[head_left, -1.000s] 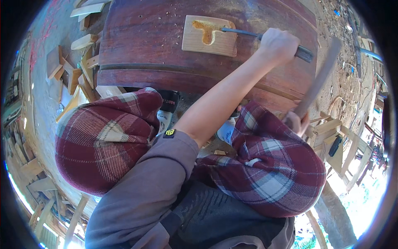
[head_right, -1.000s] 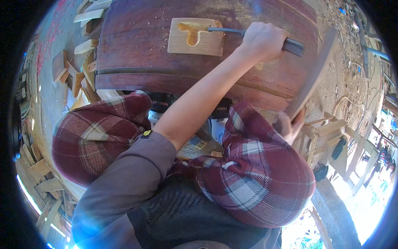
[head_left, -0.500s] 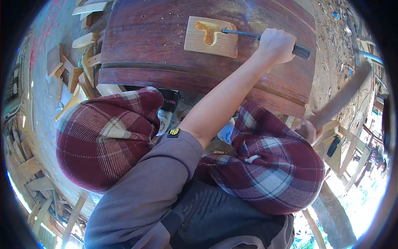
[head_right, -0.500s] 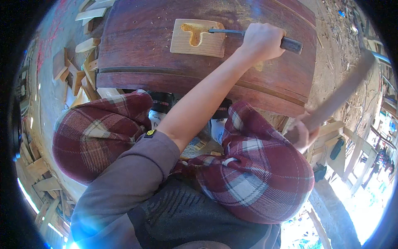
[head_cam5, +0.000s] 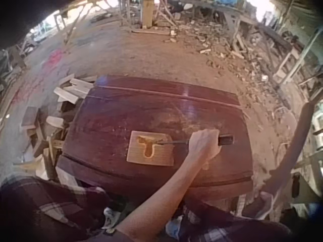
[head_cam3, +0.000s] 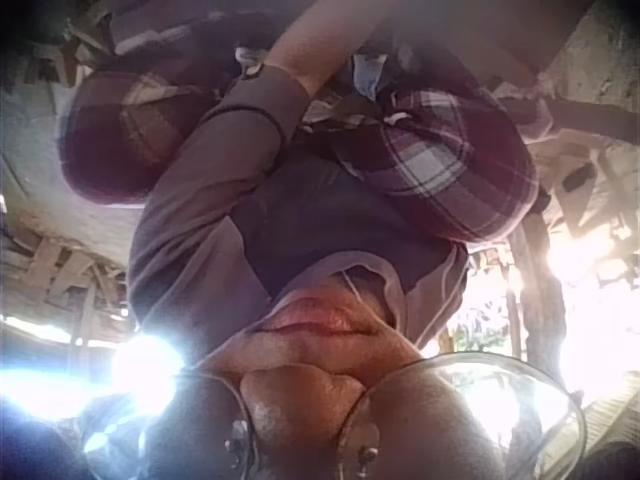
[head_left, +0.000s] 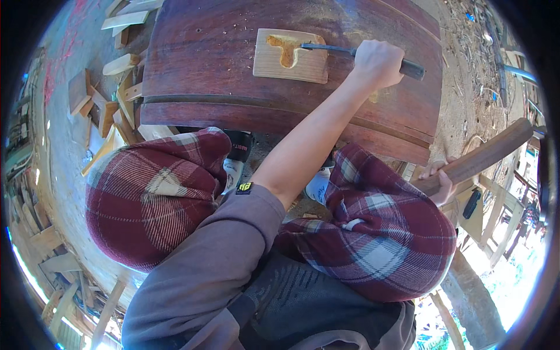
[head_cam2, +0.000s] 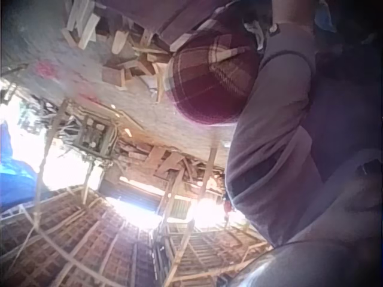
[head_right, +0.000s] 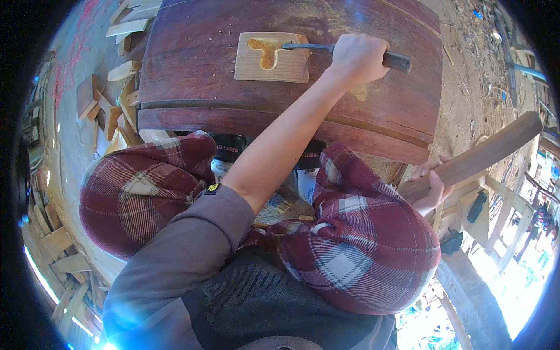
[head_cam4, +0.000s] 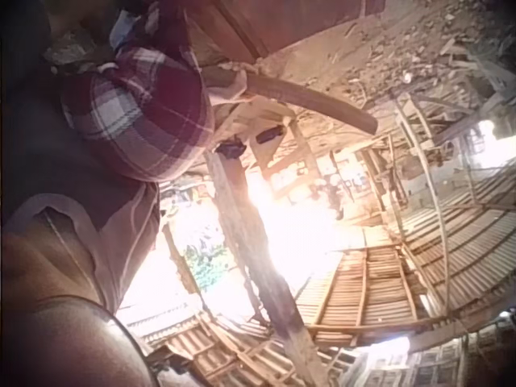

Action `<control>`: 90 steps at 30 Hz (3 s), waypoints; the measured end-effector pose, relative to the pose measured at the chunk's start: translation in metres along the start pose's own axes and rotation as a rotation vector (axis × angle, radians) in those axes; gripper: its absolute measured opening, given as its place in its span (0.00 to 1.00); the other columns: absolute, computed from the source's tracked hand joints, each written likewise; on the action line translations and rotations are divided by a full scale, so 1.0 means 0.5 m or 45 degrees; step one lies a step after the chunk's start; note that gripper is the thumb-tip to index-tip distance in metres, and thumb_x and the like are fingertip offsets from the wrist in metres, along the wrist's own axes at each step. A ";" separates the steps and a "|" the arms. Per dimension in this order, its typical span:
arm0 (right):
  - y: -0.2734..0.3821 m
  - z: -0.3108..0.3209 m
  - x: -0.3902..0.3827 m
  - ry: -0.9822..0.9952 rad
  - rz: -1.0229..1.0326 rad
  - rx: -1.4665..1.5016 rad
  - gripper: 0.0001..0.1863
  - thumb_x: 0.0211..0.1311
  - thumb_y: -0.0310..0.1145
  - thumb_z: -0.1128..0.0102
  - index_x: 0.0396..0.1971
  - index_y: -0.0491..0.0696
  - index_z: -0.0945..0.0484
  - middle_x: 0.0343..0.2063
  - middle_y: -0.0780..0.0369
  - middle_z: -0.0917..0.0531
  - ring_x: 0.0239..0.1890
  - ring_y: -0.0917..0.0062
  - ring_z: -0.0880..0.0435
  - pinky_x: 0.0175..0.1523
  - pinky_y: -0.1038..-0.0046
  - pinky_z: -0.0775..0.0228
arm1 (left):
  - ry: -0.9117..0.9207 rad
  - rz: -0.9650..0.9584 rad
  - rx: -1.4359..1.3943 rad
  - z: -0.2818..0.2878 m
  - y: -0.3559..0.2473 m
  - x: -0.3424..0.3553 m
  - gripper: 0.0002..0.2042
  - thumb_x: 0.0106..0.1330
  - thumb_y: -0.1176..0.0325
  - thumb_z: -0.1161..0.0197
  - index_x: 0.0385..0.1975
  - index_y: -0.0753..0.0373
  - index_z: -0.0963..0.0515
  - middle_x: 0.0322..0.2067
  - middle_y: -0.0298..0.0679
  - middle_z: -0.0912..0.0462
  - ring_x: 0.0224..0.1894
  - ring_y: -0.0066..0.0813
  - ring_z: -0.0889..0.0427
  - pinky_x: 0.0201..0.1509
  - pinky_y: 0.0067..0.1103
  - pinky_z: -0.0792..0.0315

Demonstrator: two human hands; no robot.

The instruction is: Chiseling a shape into a wooden block using a chisel and a wooden mallet.

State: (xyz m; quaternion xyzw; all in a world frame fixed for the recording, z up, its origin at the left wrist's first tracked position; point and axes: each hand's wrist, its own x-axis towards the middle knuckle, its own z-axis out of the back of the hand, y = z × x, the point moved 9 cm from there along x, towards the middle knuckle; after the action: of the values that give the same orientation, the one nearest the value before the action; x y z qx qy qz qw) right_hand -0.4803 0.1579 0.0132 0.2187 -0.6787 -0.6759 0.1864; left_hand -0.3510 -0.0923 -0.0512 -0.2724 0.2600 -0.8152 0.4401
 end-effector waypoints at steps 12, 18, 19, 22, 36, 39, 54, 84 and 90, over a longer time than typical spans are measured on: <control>-0.063 -0.006 0.037 0.145 -0.020 -0.123 0.25 0.39 0.28 0.44 0.43 0.39 0.29 0.24 0.61 0.27 0.19 0.79 0.29 0.22 0.81 0.37 | -0.114 -0.013 -0.064 0.030 -0.004 0.003 0.07 0.46 0.61 0.34 0.24 0.53 0.18 0.22 0.40 0.17 0.27 0.41 0.16 0.33 0.33 0.25; -0.182 -0.060 -0.007 0.487 -0.105 -0.600 0.24 0.42 0.31 0.43 0.44 0.38 0.30 0.22 0.61 0.26 0.20 0.79 0.27 0.23 0.82 0.35 | -0.004 0.066 0.051 0.012 0.021 0.010 0.06 0.45 0.63 0.34 0.21 0.57 0.17 0.22 0.42 0.17 0.29 0.41 0.16 0.35 0.31 0.24; -0.166 -0.065 -0.003 0.458 -0.192 -0.570 0.24 0.43 0.31 0.43 0.44 0.39 0.29 0.23 0.61 0.26 0.20 0.80 0.27 0.23 0.82 0.34 | -0.033 0.058 0.056 0.010 0.031 0.008 0.06 0.45 0.64 0.34 0.21 0.57 0.17 0.23 0.42 0.17 0.29 0.41 0.16 0.34 0.31 0.24; -0.120 -0.025 0.029 0.309 -0.199 -0.317 0.23 0.44 0.31 0.43 0.44 0.41 0.29 0.24 0.62 0.25 0.21 0.79 0.27 0.24 0.80 0.34 | -0.060 0.048 0.010 0.017 0.025 0.001 0.06 0.45 0.65 0.34 0.21 0.58 0.17 0.23 0.43 0.16 0.30 0.41 0.15 0.34 0.31 0.24; -0.135 -0.029 0.025 0.365 -0.352 -0.407 0.19 0.46 0.29 0.43 0.42 0.42 0.27 0.27 0.61 0.26 0.26 0.76 0.27 0.27 0.75 0.31 | -0.069 0.043 0.083 0.023 0.030 -0.002 0.09 0.44 0.62 0.32 0.23 0.58 0.17 0.24 0.43 0.16 0.30 0.40 0.15 0.35 0.30 0.24; -0.113 0.006 0.048 0.175 -0.157 0.133 0.19 0.47 0.30 0.45 0.42 0.41 0.28 0.27 0.59 0.24 0.22 0.77 0.27 0.26 0.77 0.34 | -0.092 0.038 0.039 0.028 0.024 -0.001 0.08 0.44 0.63 0.32 0.23 0.58 0.17 0.24 0.43 0.16 0.30 0.40 0.15 0.35 0.30 0.24; -0.196 -0.068 0.004 0.681 -0.266 -0.765 0.22 0.46 0.32 0.45 0.43 0.40 0.31 0.24 0.60 0.26 0.22 0.79 0.30 0.25 0.79 0.36 | 0.005 0.127 0.070 0.023 0.042 0.002 0.06 0.44 0.65 0.34 0.22 0.58 0.17 0.24 0.44 0.16 0.31 0.40 0.15 0.37 0.29 0.23; -0.135 -0.061 0.013 0.336 -0.290 -0.222 0.27 0.43 0.30 0.43 0.49 0.40 0.31 0.31 0.58 0.26 0.26 0.77 0.27 0.29 0.77 0.33 | 0.060 0.189 0.095 0.038 0.077 -0.006 0.09 0.48 0.62 0.34 0.26 0.57 0.17 0.27 0.43 0.16 0.33 0.40 0.15 0.39 0.30 0.23; -0.194 -0.071 0.005 0.654 -0.042 -0.866 0.30 0.44 0.30 0.43 0.52 0.38 0.33 0.30 0.58 0.27 0.26 0.77 0.27 0.28 0.77 0.33 | 0.127 0.214 0.176 0.030 0.082 0.001 0.09 0.47 0.62 0.34 0.28 0.55 0.17 0.27 0.41 0.16 0.32 0.40 0.15 0.38 0.32 0.23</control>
State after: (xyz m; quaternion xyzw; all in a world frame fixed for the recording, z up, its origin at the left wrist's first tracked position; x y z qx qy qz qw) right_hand -0.4587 0.1275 -0.0833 0.3167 -0.3450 -0.7878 0.4000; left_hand -0.3173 -0.1151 -0.0676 -0.1779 0.2466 -0.8038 0.5113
